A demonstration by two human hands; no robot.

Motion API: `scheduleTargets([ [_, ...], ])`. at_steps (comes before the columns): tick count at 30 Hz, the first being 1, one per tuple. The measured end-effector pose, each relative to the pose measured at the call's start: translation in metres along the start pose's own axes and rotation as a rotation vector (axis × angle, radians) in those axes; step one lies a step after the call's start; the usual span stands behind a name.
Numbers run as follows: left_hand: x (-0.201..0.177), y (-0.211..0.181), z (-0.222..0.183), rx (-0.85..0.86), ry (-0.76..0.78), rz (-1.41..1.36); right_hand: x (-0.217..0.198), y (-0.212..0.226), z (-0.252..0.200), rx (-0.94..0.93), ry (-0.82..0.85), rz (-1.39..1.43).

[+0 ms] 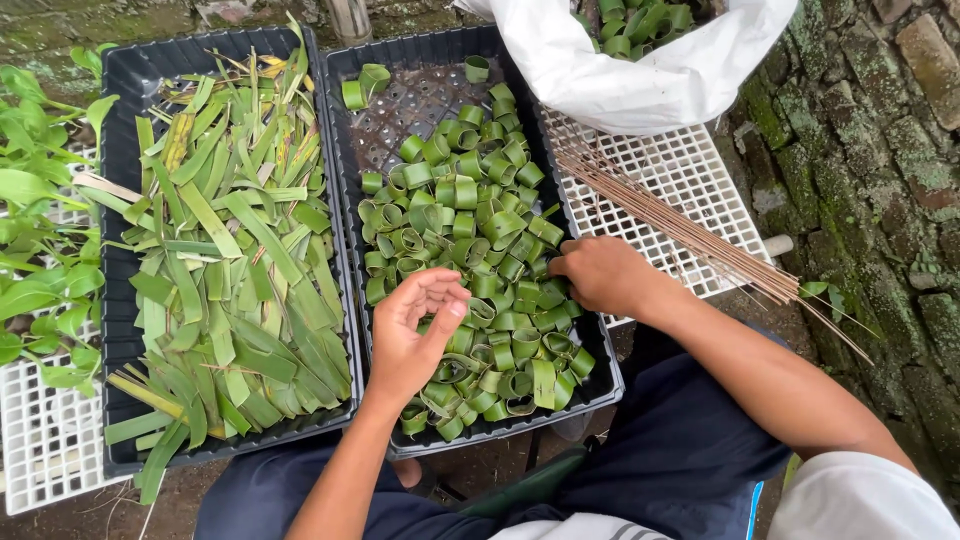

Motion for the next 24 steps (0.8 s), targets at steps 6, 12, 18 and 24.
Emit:
scheduleTargets([
  [6,-0.001,0.0,-0.002,0.021,0.013,-0.004,0.046,-0.011,0.014,-0.017,-0.077,-0.108],
  [12,-0.006,-0.001,-0.003,0.016,-0.001,-0.004,-0.077,-0.013,-0.026,-0.018,-0.194,0.514],
  [18,0.006,-0.014,-0.004,0.075,0.051,0.115,-0.063,0.029,-0.01,-0.15,-0.117,1.236],
  [24,0.017,-0.038,-0.009,0.261,0.13,0.264,-0.051,0.045,0.004,-0.387,-0.048,1.452],
])
Point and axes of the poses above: each hand's wrist, its own z-axis towards the middle knuckle, its own x-axis out of the palm, y = z × x, the point moved 5 cm from there along z, towards the middle knuckle, and after that the axes turned 6 degrees about -x, right-handed, at the moved point
